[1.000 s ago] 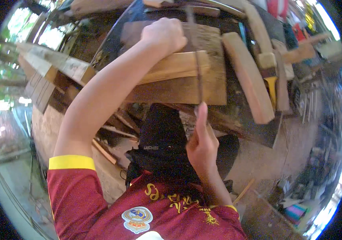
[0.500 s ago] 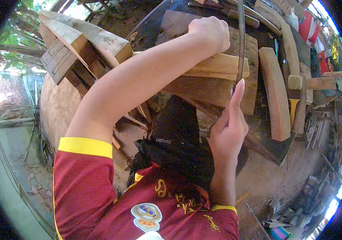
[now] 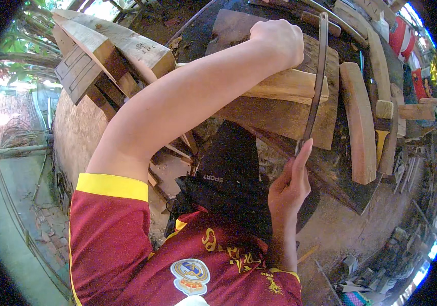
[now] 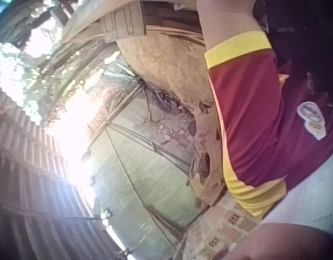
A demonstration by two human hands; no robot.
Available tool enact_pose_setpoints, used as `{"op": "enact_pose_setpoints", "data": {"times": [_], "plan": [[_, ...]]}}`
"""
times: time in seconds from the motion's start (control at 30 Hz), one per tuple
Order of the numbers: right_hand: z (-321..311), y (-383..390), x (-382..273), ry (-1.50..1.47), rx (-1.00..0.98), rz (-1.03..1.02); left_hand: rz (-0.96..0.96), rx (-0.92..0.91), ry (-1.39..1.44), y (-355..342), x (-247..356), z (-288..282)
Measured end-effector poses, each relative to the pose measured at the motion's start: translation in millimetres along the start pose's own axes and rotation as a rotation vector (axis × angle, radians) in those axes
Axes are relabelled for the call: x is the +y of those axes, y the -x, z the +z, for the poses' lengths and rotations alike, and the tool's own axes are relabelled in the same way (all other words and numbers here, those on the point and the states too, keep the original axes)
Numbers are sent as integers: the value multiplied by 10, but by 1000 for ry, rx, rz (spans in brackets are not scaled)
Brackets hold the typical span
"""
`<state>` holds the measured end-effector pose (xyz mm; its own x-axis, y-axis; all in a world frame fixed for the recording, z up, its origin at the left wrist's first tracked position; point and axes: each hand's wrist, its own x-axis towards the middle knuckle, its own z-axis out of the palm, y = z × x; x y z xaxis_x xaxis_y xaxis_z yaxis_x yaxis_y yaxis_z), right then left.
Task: The person uses a hand saw to cut a small piece of wood clamped to a workbench. They hold the wood steady with their left hand while sawing with their right hand, creating a cut through the material.
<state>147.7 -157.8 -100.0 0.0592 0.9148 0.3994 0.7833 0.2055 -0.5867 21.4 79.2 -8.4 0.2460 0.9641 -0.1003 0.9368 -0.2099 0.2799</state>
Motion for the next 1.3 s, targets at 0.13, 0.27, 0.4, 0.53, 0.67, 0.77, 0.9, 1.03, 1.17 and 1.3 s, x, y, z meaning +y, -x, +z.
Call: {"op": "enact_pose_setpoints", "data": {"times": [0.13, 0.27, 0.4, 0.53, 0.67, 0.77, 0.9, 1.03, 1.17, 1.3], "plan": [[-2, 245, 101, -19, -17, 26, 4, -3, 5, -8, 14, -15], [-14, 279, 205, 29, 21, -76, 8, 9, -15, -8, 23, 6], [-18, 268, 174, 26, -15, -48, 13, 12, 0, -2, -9, -10], [-5, 274, 141, 9, -14, -32, 18, -14, -9, 12, -2, -32], [8, 278, 133, 4, -14, -40, 12, -10, 9, 30, -14, -42], [16, 283, 147, 33, -1, -26, 16, -7, 1, 18, 10, -34], [-45, 55, -98, -77, -66, 66, -17, -10, -1, 4, 25, -16], [-71, -470, -230, -41, -16, -101, -74, -54, -8, -4, -32, -69], [22, -215, -217, -38, -55, -24, -54, -41, -19, -9, -12, -95], [90, 495, -21, 38, -37, -36, -58, -39, -60, 15, 20, -106]]}}
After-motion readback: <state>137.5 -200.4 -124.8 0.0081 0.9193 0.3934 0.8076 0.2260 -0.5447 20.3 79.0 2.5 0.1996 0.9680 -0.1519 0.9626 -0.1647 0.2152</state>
